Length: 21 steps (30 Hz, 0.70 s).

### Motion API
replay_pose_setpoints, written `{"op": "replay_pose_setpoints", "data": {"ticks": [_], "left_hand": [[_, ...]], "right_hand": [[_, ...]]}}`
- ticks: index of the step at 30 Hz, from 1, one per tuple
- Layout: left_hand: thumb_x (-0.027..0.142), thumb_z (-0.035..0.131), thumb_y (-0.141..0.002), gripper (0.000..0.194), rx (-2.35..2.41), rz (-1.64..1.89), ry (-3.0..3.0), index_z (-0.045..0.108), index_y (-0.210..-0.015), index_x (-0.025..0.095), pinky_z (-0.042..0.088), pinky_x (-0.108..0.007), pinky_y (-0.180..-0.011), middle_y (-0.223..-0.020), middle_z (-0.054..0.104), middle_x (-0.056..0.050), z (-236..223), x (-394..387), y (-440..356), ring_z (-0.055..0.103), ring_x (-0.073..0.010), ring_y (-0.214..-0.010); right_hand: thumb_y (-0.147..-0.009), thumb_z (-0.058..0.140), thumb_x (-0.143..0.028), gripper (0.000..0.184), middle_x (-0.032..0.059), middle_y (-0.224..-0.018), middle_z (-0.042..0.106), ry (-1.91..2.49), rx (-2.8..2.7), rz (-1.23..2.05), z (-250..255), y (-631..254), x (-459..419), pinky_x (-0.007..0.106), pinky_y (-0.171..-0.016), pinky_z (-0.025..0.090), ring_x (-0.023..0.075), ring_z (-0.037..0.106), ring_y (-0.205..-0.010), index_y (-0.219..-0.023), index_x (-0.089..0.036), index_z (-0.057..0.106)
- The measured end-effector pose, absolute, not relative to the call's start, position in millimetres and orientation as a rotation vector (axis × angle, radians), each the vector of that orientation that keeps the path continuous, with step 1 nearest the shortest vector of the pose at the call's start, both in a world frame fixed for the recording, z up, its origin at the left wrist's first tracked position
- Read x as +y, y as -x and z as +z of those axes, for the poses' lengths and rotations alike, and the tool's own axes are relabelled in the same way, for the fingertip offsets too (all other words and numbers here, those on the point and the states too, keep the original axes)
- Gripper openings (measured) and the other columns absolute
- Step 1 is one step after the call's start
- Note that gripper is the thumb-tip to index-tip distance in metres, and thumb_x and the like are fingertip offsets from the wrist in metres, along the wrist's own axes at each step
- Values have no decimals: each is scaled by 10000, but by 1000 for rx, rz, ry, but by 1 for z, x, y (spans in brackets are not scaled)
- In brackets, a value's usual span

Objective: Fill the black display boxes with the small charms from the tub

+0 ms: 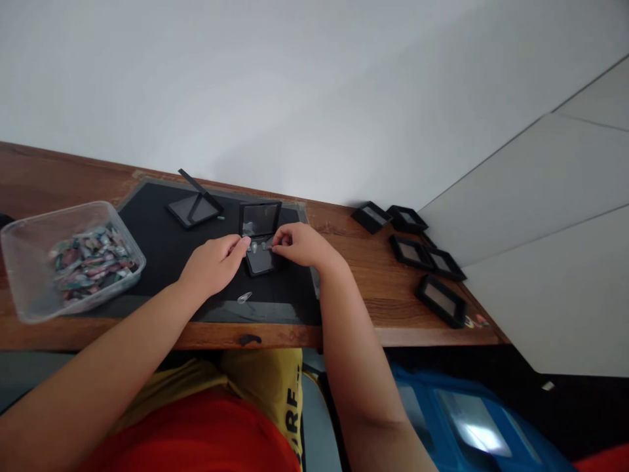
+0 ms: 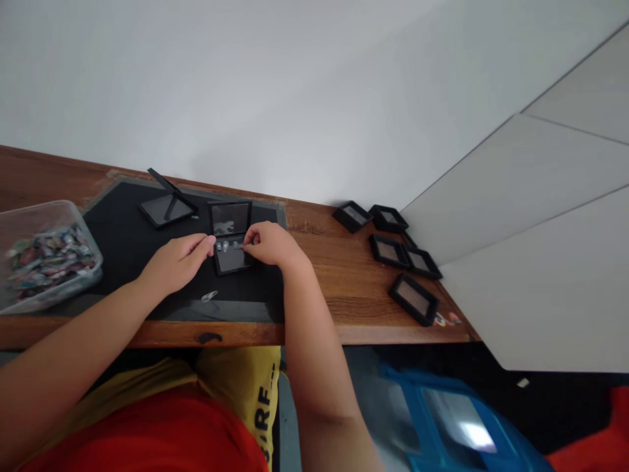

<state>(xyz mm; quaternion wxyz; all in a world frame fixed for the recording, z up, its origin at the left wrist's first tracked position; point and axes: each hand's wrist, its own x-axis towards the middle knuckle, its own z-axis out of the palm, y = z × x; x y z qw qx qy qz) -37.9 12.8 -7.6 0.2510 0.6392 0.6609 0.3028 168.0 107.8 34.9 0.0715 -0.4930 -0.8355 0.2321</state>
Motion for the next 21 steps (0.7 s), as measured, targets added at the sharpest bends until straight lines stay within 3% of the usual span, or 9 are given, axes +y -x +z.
{"op": "replay_pose_setpoints", "data": {"ticks": [4,8,14,21], "left_hand": [[591,365,-1030,473,1794,836,-1741,618,-811,257,349,-343,-668,-726,669,-28,-8,12,38,621,-253,-729],[592,359,-1030,474,1801,844,-1740,606,-805,255,331,-344,-665,-714,653,-28,-7,12,38,608,-249,-714],[594,369,-1015,465,1798,831,-1731,613,-813,254,322,-348,-667,-691,631,-29,-6,12,38,589,-248,-695],[613,366,-1005,472,1794,831,-1740,616,-817,260,331,-352,-672,-715,650,-40,-8,12,38,608,-266,-738]], "right_hand": [[-805,688,-109,92,16,-789,715,1452,-2462,612,33,-166,108,267,-678,395,133,596,-717,-849,-166,746],[-831,719,-167,36,34,-865,752,1465,-2429,552,34,-165,107,272,-712,407,147,626,-786,-853,-168,747],[-866,783,-271,172,20,-844,743,1466,-2470,559,35,-160,103,272,-679,376,131,596,-734,-1007,-177,812],[-881,707,-197,151,40,-835,756,1515,-2552,484,34,-157,103,285,-685,383,149,603,-734,-949,-187,841]]}}
